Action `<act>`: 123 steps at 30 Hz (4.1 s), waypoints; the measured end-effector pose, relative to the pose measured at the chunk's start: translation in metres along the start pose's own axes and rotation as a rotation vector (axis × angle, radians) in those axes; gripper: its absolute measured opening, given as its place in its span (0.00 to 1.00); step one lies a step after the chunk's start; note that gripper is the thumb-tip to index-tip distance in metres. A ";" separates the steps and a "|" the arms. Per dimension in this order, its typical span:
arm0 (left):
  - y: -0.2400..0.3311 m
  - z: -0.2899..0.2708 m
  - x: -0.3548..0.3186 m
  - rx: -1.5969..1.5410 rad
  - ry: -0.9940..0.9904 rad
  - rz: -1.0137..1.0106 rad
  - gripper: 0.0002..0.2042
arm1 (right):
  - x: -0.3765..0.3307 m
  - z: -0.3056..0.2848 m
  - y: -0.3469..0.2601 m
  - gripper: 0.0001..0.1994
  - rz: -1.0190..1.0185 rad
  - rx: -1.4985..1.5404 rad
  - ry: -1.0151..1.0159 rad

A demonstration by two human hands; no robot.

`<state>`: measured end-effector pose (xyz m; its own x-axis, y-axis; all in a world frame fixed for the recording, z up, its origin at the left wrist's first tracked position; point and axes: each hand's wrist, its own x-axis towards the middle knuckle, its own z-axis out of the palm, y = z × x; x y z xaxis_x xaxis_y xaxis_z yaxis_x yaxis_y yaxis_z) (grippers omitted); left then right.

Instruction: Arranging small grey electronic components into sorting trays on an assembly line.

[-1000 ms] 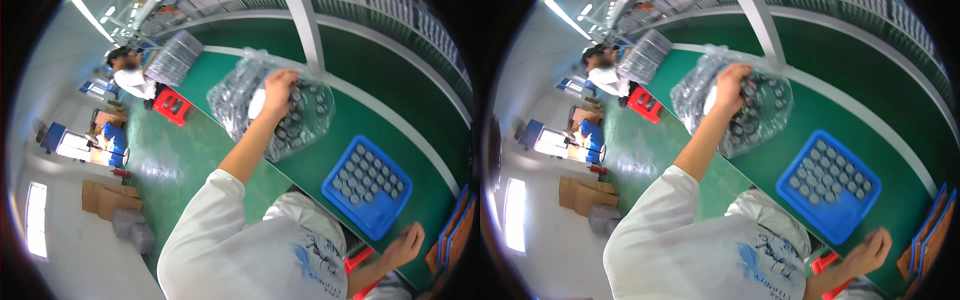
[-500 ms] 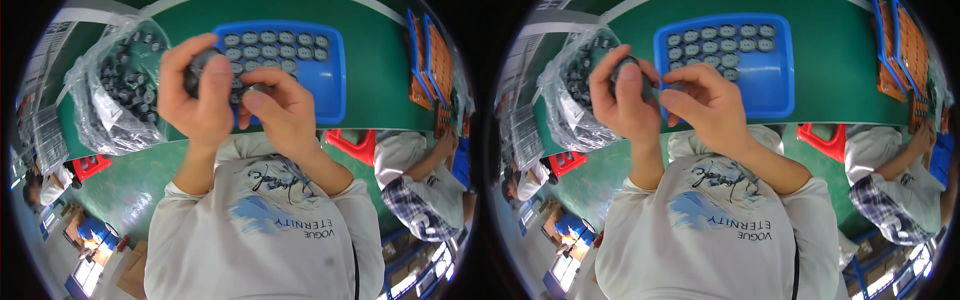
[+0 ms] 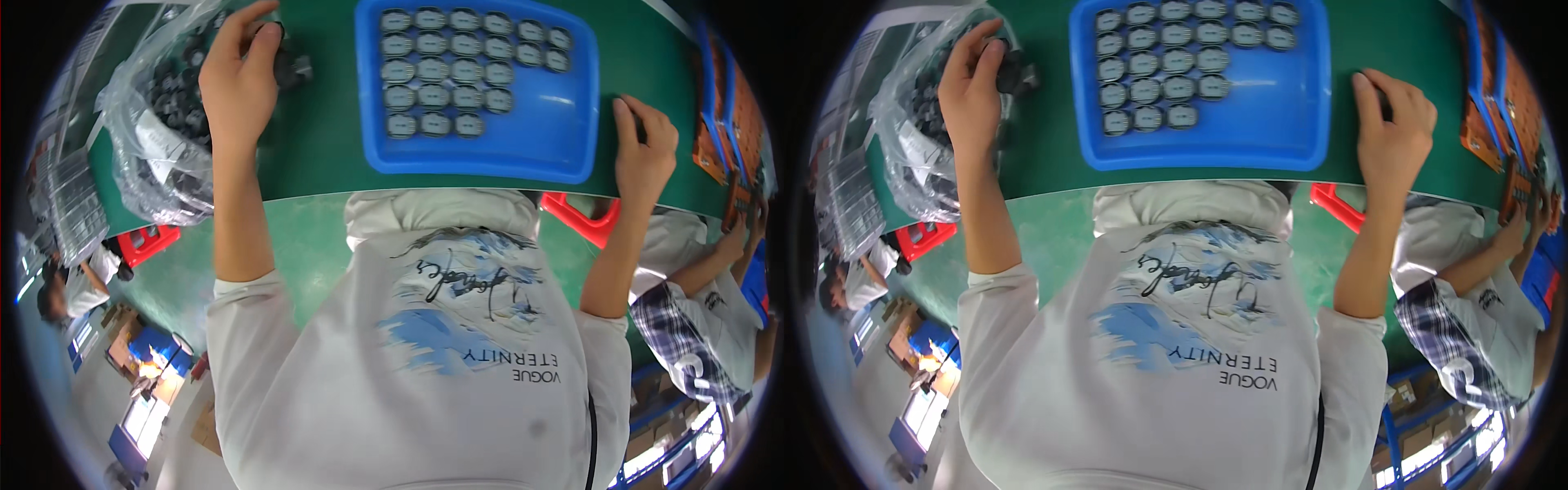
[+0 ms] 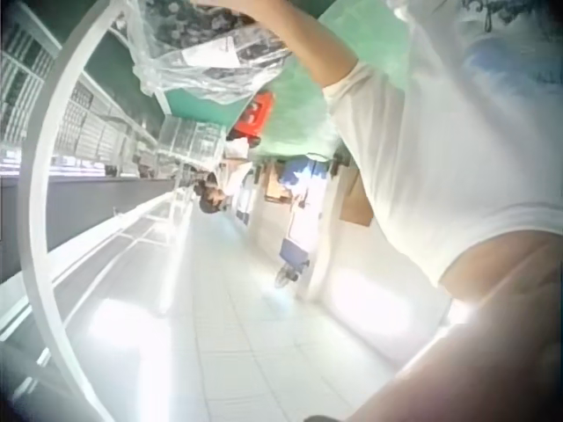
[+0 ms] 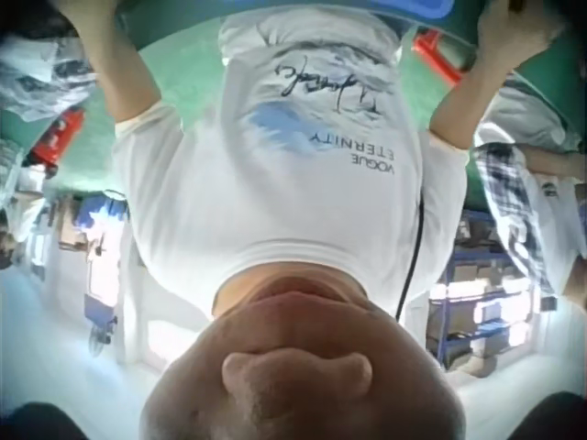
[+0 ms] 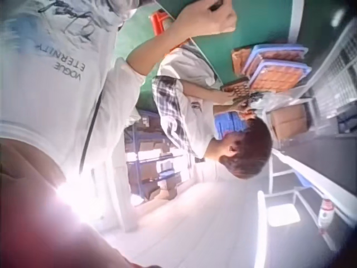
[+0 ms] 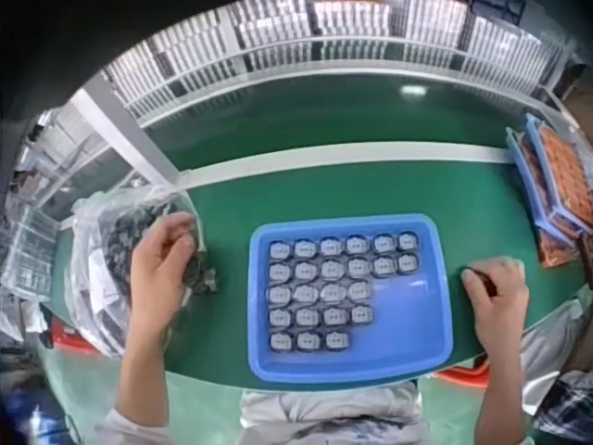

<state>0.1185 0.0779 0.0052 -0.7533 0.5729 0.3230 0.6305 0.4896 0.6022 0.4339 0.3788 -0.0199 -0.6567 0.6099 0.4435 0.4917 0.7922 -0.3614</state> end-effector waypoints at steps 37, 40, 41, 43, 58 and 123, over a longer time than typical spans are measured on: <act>0.048 -0.010 -0.103 0.061 -0.108 0.262 0.11 | -0.001 -0.052 0.013 0.09 0.015 0.265 -0.353; 0.077 -0.008 -0.082 -0.295 -0.047 0.254 0.09 | 0.006 -0.050 0.006 0.09 0.043 0.349 -0.298; 0.093 0.000 -0.069 -0.268 -0.087 0.363 0.10 | 0.010 -0.045 0.004 0.08 -0.074 0.392 -0.222; 0.128 0.024 -0.052 -0.198 -0.153 0.485 0.10 | 0.019 -0.041 -0.010 0.08 -0.188 0.437 -0.144; 0.153 0.110 -0.029 -0.019 -0.310 0.589 0.08 | 0.026 -0.018 -0.037 0.07 -0.329 0.734 -0.186; 0.153 0.088 0.001 -0.081 -0.394 0.527 0.04 | 0.043 -0.021 -0.066 0.07 -0.247 0.283 -0.341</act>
<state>0.2307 0.2119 0.0336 -0.2131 0.9275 0.3072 0.8684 0.0357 0.4946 0.3850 0.3529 0.0405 -0.9064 0.3265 0.2680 0.1547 0.8470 -0.5087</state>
